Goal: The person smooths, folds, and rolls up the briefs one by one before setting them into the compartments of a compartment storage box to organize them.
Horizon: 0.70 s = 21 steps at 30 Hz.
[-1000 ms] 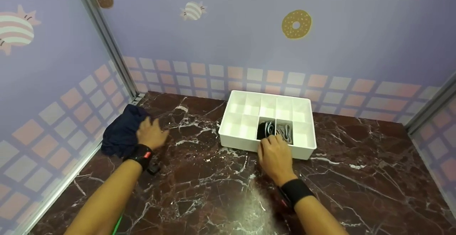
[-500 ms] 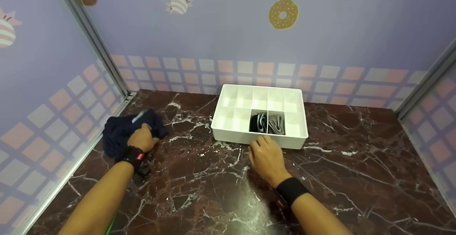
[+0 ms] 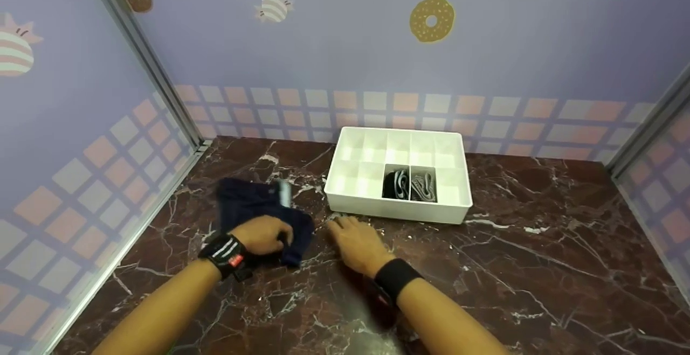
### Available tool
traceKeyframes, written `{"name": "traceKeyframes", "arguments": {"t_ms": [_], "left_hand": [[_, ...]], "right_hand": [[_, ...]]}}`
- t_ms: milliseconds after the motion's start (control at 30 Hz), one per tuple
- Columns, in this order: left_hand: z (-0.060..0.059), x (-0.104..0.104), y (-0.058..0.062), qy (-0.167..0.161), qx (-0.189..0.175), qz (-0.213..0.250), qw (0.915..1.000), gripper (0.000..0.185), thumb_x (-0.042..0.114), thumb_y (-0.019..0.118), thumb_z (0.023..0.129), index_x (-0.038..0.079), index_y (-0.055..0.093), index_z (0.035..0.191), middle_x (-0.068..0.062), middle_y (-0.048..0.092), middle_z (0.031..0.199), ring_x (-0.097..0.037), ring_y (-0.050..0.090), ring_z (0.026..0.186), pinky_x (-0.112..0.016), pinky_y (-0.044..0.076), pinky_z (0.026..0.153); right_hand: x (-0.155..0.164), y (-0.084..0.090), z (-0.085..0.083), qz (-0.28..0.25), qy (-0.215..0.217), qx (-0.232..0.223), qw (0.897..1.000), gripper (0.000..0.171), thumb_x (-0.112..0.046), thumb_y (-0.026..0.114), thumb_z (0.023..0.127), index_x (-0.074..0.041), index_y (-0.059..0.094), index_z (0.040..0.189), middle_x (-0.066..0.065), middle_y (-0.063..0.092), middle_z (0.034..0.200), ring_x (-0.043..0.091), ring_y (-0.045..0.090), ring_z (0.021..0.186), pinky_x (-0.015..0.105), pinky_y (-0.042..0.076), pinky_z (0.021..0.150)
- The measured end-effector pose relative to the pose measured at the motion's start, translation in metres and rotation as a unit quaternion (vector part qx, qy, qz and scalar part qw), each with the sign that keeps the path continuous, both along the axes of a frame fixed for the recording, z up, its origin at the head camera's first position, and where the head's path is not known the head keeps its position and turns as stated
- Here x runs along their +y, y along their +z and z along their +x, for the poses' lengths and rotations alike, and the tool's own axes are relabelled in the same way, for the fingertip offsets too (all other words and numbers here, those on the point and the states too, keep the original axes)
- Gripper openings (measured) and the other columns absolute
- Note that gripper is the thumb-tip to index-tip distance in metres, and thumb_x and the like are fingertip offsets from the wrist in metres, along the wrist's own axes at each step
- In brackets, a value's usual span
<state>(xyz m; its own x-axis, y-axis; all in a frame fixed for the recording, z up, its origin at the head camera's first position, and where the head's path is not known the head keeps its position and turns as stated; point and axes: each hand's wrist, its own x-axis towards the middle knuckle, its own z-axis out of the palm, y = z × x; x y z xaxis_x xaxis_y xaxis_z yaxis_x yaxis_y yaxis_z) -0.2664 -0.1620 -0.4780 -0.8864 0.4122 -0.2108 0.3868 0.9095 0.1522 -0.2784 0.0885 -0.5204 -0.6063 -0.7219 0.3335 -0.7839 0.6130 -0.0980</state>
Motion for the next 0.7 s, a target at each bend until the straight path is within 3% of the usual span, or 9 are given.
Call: {"name": "traceKeyframes", "arguments": {"t_ms": [133, 233, 333, 500, 600, 700], "left_hand": [[0.019, 0.026, 0.004, -0.092, -0.037, -0.058, 0.9934, 0.011, 0.016, 0.067, 0.072, 0.026, 0.066, 0.070, 0.014, 0.058, 0.067, -0.011, 0.056, 0.068, -0.026, 0.047, 0.065], [0.033, 0.041, 0.006, -0.139, -0.043, -0.112, 0.9830, 0.011, 0.019, 0.070, 0.072, 0.028, 0.067, 0.066, 0.016, 0.057, 0.064, -0.010, 0.055, 0.064, -0.026, 0.047, 0.061], [0.044, 0.051, 0.007, -0.160, -0.043, -0.160, 0.9732, 0.012, 0.023, 0.069, 0.074, 0.028, 0.067, 0.064, 0.015, 0.057, 0.062, -0.010, 0.054, 0.062, -0.028, 0.049, 0.059], [0.055, 0.049, 0.012, -0.123, -0.053, -0.199, 0.9708, 0.018, 0.028, 0.066, 0.075, 0.021, 0.063, 0.058, 0.006, 0.057, 0.061, -0.014, 0.052, 0.057, -0.035, 0.050, 0.054], [0.055, 0.042, 0.016, -0.074, -0.068, -0.204, 0.9738, 0.022, 0.038, 0.069, 0.068, 0.017, 0.064, 0.063, 0.000, 0.061, 0.069, -0.016, 0.055, 0.061, -0.037, 0.050, 0.056], [0.054, 0.033, 0.019, -0.031, -0.072, -0.213, 0.9740, 0.042, 0.053, 0.068, 0.064, 0.013, 0.069, 0.077, -0.005, 0.066, 0.082, -0.020, 0.060, 0.073, -0.039, 0.050, 0.063]], "right_hand": [[-0.024, -0.002, -0.002, 0.062, 0.037, -0.027, 0.997, 0.077, 0.003, 0.060, 0.073, -0.018, 0.036, 0.143, 0.012, 0.040, 0.141, 0.036, 0.045, 0.120, 0.052, 0.043, 0.091], [-0.029, -0.007, -0.005, 0.087, 0.058, 0.000, 0.995, 0.063, -0.002, 0.058, 0.079, -0.018, 0.044, 0.138, 0.011, 0.038, 0.143, 0.035, 0.043, 0.122, 0.053, 0.041, 0.093], [-0.022, -0.011, -0.008, 0.089, 0.063, 0.017, 0.994, 0.050, -0.006, 0.058, 0.081, -0.017, 0.053, 0.130, 0.011, 0.036, 0.145, 0.033, 0.036, 0.129, 0.052, 0.039, 0.095], [-0.005, -0.010, -0.011, 0.084, 0.073, -0.012, 0.994, 0.051, -0.003, 0.062, 0.071, -0.019, 0.055, 0.119, 0.010, 0.027, 0.149, 0.034, 0.021, 0.137, 0.054, 0.039, 0.094], [0.006, -0.006, -0.011, 0.084, 0.081, -0.022, 0.993, 0.044, -0.002, 0.058, 0.075, -0.019, 0.057, 0.116, 0.009, 0.042, 0.140, 0.033, 0.034, 0.130, 0.054, 0.040, 0.092], [0.018, -0.001, -0.008, 0.087, 0.093, -0.006, 0.992, 0.032, -0.006, 0.060, 0.078, -0.017, 0.061, 0.108, 0.006, 0.056, 0.121, 0.028, 0.051, 0.114, 0.049, 0.044, 0.089]]}}
